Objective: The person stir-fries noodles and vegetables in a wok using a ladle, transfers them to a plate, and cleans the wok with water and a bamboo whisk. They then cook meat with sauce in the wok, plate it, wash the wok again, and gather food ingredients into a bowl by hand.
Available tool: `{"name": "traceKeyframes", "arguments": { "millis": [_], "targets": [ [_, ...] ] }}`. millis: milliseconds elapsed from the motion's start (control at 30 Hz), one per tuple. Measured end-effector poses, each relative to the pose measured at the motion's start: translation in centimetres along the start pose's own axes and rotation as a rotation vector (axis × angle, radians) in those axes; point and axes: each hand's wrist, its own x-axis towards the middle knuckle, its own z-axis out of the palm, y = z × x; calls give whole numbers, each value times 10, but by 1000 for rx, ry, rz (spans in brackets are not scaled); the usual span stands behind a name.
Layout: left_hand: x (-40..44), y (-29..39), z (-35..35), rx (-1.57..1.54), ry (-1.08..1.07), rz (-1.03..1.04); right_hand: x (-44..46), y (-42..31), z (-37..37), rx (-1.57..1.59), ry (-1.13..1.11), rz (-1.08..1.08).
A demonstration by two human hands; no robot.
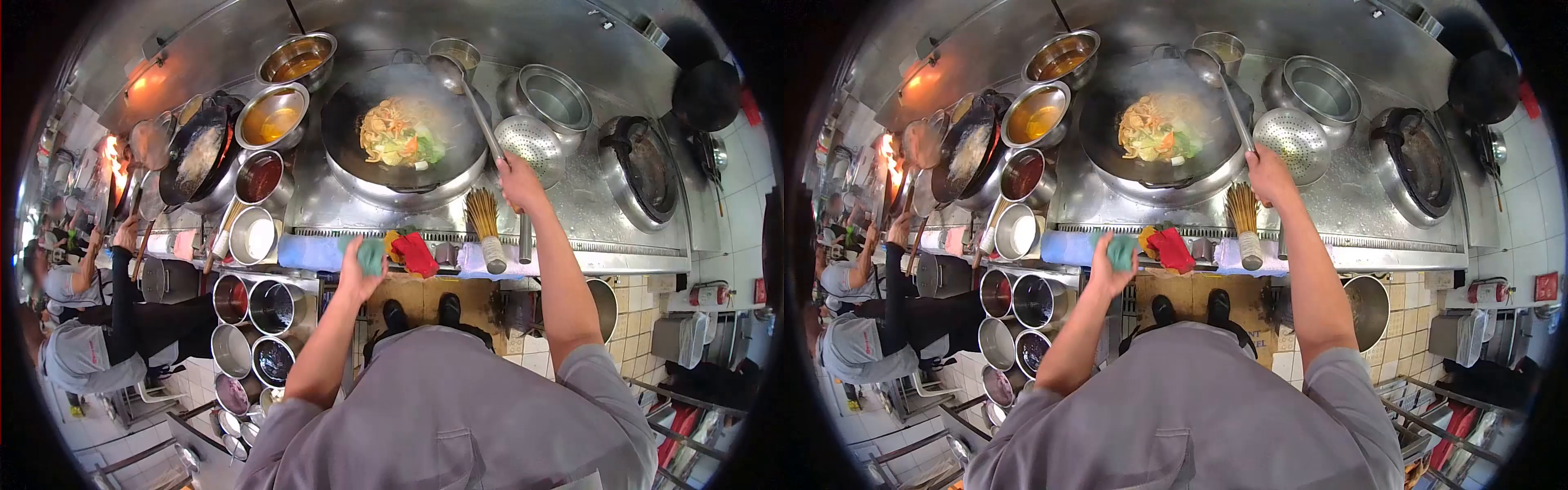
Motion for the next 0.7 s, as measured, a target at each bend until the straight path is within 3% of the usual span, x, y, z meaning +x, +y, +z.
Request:
{"name": "traceKeyframes", "arguments": {
  "millis": [100, 167, 300, 367, 433, 500, 533, 600, 633, 700],
  "targets": [
    [35, 32, 61, 17, -125, -102, 25, 3, 34, 45, -12, 33],
    [56, 41, 80, 35, -172, -158, 30, -4, 60, 396, -261, 189],
    [64, 44, 104, 87, -108, -201, -19, -21, 68, 136, -323, 123],
    [66, 43, 111, 120, -88, -192, -30, 7, 56, -113, -308, -154],
    [69, 45, 116, 41, -93, -236, -49, 40, 40, -319, -3, -604],
    [99, 39, 111, 6, 17, -216, -69, 29, 3, -224, -183, -294],
    [119, 37, 105, -37, 15, -215, -77, 19, -7, -227, -188, -303],
    [126, 36, 104, -30, 26, -191, -81, 1, -19, -119, -212, 155],
    [126, 35, 105, -13, 40, -182, -73, 7, -14, -120, -212, 152],
    [125, 34, 104, -5, 26, -175, -48, 31, 8, -230, 135, -124]
  ]
}}
